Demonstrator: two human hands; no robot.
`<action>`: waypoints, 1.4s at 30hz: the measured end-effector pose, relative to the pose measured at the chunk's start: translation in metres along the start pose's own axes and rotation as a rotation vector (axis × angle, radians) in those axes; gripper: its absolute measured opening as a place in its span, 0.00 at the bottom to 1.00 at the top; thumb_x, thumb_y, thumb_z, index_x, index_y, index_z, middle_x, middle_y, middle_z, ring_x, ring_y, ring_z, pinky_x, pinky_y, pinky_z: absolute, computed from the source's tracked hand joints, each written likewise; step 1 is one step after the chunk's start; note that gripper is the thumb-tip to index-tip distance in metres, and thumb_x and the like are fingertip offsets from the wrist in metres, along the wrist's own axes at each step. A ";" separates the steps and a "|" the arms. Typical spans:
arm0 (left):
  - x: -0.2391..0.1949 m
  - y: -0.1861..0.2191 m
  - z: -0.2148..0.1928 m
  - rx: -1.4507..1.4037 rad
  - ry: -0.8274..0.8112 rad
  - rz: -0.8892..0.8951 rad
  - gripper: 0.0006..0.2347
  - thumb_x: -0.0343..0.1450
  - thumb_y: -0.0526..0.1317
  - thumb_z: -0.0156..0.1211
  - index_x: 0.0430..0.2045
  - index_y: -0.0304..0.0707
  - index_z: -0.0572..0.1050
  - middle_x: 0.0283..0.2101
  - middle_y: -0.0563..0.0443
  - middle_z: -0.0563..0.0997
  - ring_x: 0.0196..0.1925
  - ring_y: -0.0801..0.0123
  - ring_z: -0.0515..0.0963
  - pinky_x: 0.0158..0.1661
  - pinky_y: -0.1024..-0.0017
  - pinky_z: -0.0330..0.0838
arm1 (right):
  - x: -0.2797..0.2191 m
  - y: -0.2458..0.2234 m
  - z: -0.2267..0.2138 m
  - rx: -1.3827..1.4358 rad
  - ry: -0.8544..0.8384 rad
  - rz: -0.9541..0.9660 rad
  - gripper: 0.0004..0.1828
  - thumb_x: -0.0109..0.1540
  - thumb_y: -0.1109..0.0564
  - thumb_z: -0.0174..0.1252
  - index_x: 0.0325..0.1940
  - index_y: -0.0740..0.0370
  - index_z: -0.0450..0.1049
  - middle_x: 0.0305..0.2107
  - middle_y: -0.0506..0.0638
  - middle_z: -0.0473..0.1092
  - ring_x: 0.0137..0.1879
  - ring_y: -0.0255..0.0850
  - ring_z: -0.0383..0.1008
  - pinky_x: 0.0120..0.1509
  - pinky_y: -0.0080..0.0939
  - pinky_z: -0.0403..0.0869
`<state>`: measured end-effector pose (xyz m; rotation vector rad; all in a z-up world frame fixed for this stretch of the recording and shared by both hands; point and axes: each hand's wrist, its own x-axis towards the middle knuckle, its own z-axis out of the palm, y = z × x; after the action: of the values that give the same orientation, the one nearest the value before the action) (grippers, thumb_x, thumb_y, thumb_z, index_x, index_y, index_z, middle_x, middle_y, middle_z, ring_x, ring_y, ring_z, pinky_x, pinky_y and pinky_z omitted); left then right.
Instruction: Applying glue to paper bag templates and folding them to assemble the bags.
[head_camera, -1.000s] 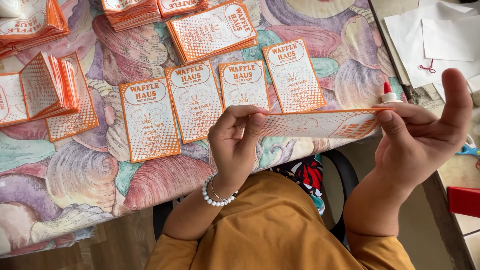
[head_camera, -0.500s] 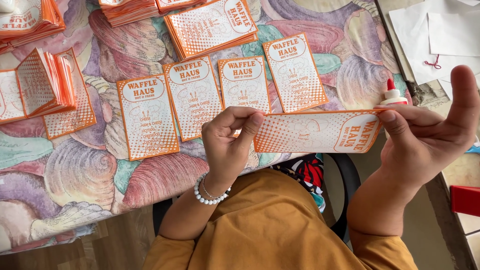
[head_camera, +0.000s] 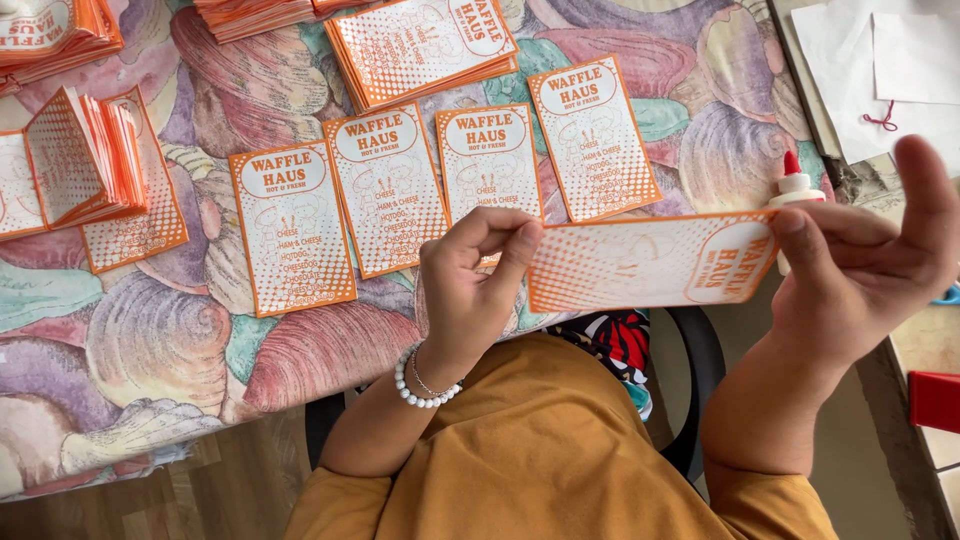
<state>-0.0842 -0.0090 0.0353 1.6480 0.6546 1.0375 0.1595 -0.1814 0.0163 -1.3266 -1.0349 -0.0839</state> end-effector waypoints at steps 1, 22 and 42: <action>-0.003 -0.007 0.002 0.000 -0.001 -0.004 0.07 0.74 0.41 0.60 0.32 0.37 0.78 0.31 0.54 0.85 0.34 0.76 0.86 0.39 0.81 0.77 | 0.001 0.005 -0.002 -0.001 0.000 0.004 0.39 0.68 0.81 0.61 0.80 0.72 0.53 0.77 0.62 0.58 0.45 0.57 0.69 0.49 0.52 0.72; -0.054 -0.070 0.052 1.050 -0.625 0.438 0.33 0.75 0.61 0.43 0.68 0.32 0.64 0.76 0.37 0.57 0.79 0.53 0.54 0.75 0.41 0.40 | -0.030 0.021 0.039 -0.857 -0.759 -0.336 0.20 0.65 0.48 0.67 0.59 0.55 0.78 0.66 0.67 0.65 0.70 0.63 0.66 0.72 0.60 0.69; -0.050 -0.067 0.050 1.058 -0.601 0.424 0.31 0.76 0.60 0.43 0.67 0.35 0.66 0.75 0.40 0.60 0.78 0.58 0.57 0.68 0.23 0.41 | -0.017 0.031 -0.035 -1.140 -0.661 -0.096 0.26 0.79 0.47 0.45 0.65 0.59 0.87 0.81 0.67 0.51 0.84 0.67 0.34 0.87 0.69 0.44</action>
<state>-0.0594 -0.0526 -0.0486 2.9527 0.4545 0.3649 0.1875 -0.2095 -0.0141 -2.4262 -1.7210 -0.3640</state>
